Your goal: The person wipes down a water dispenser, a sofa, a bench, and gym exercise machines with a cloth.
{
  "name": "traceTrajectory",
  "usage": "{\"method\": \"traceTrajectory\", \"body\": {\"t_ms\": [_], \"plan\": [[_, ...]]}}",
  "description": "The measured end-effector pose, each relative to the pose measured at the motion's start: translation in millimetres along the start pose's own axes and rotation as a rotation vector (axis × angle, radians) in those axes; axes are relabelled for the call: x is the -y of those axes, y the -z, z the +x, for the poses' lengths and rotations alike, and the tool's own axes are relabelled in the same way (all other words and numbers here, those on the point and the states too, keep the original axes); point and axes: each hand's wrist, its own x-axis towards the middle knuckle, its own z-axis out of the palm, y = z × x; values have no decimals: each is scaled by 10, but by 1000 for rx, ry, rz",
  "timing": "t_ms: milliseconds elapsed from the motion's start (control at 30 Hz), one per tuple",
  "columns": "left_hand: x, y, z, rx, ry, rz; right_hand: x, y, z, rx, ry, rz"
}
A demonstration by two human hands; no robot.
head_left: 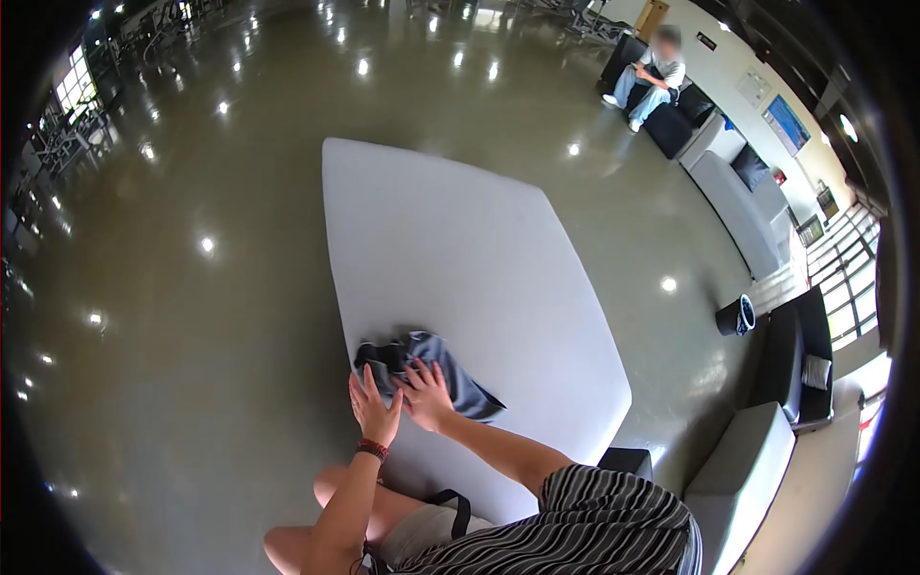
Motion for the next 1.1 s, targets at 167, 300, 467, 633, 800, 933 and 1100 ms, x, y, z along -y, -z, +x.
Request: {"method": "traceTrajectory", "body": {"t_ms": [167,300,467,633,800,933,1100], "plan": [[-129,9,442,43,-108,75,-104,79,624,74,138,115],[4,-18,738,263,106,112,-697,301,956,44,139,795],[-106,-34,843,291,153,369,-2131,319,735,-435,-502,-26],[-186,-123,862,195,156,480,-2503,308,480,-199,-822,-203],[-136,-255,936,68,131,482,-2486,319,417,-151,-805,-220],[-62,-314,1066,15,138,461,-2510,312,387,-186,-796,-213],[24,-355,1268,-37,238,405,-2514,292,359,-207,-799,-227]]}}
